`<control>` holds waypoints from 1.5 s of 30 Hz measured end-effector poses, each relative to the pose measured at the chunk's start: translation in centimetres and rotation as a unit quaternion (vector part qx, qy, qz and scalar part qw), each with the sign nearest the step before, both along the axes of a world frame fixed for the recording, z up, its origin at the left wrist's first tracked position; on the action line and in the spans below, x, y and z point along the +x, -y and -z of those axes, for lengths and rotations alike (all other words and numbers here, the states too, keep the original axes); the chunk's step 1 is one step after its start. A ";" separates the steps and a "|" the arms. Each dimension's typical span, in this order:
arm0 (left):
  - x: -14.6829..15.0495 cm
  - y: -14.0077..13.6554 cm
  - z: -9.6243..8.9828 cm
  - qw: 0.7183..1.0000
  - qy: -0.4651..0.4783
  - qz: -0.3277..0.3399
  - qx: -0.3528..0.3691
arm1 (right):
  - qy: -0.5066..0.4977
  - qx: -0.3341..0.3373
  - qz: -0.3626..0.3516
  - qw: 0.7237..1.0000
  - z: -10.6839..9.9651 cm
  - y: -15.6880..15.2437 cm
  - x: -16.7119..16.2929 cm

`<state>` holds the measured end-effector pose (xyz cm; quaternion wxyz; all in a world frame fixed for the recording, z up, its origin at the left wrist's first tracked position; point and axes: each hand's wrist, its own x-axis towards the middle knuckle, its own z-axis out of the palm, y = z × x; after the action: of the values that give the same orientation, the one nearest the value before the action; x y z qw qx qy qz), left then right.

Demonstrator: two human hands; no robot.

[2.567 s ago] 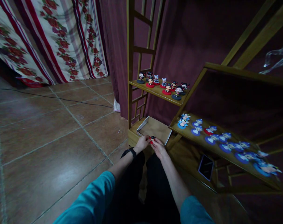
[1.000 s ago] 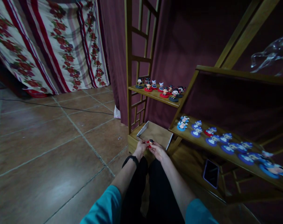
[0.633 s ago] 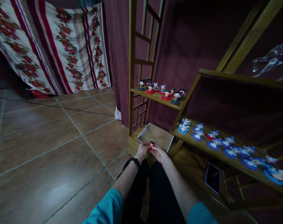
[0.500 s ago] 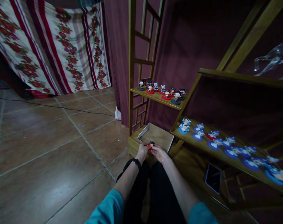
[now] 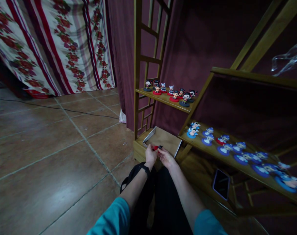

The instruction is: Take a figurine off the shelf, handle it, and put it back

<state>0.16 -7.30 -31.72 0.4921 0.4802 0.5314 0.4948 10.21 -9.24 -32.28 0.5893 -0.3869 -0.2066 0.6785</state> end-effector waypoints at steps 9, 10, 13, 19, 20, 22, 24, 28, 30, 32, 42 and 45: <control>0.2 0.2 -0.1 0.996 0.066 -0.043 -0.036 | -0.004 -0.016 0.014 1.000 0.1 0.0 -0.2; 0.2 0.1 -0.1 0.995 0.078 -0.040 -0.046 | -0.002 -0.020 0.017 1.000 0.1 0.0 -0.2; 0.0 0.0 -0.1 0.990 0.114 -0.027 -0.078 | 0.006 -0.034 0.025 0.999 0.3 0.1 -0.2; 0.0 -0.3 0.1 0.982 0.155 -0.023 -0.106 | 0.010 -0.050 0.029 0.998 0.3 0.0 -0.2; 0.0 -0.3 0.2 0.981 0.159 -0.025 -0.106 | 0.010 -0.052 0.029 0.998 0.3 0.0 -0.2; 0.1 -0.5 0.3 0.980 0.164 -0.030 -0.105 | 0.009 -0.055 0.026 0.998 0.3 -0.1 -0.2; 0.2 -0.6 0.5 0.980 0.168 -0.034 -0.103 | 0.009 -0.059 0.026 0.998 0.2 -0.1 -0.2; 0.2 -0.7 0.5 0.979 0.169 -0.034 -0.104 | 0.007 -0.065 0.034 0.997 0.1 0.1 -0.2; 0.1 -0.6 0.5 0.980 0.168 -0.030 -0.106 | 0.006 -0.066 0.040 0.997 0.0 0.2 -0.2; 0.1 -0.5 0.4 0.980 0.167 -0.023 -0.106 | 0.004 -0.067 0.045 0.997 -0.1 0.3 -0.2; 0.0 -0.4 0.3 0.984 0.153 0.024 -0.089 | 0.002 -0.072 0.058 0.996 -0.1 0.3 -0.1; 0.1 -0.5 0.4 0.988 0.131 0.027 -0.076 | 0.006 -0.074 0.056 0.996 0.0 0.3 0.0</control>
<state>0.23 -6.85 -32.09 0.6058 0.3871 0.4851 0.4978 10.21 -9.52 -32.30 0.5947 -0.4445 -0.1374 0.6556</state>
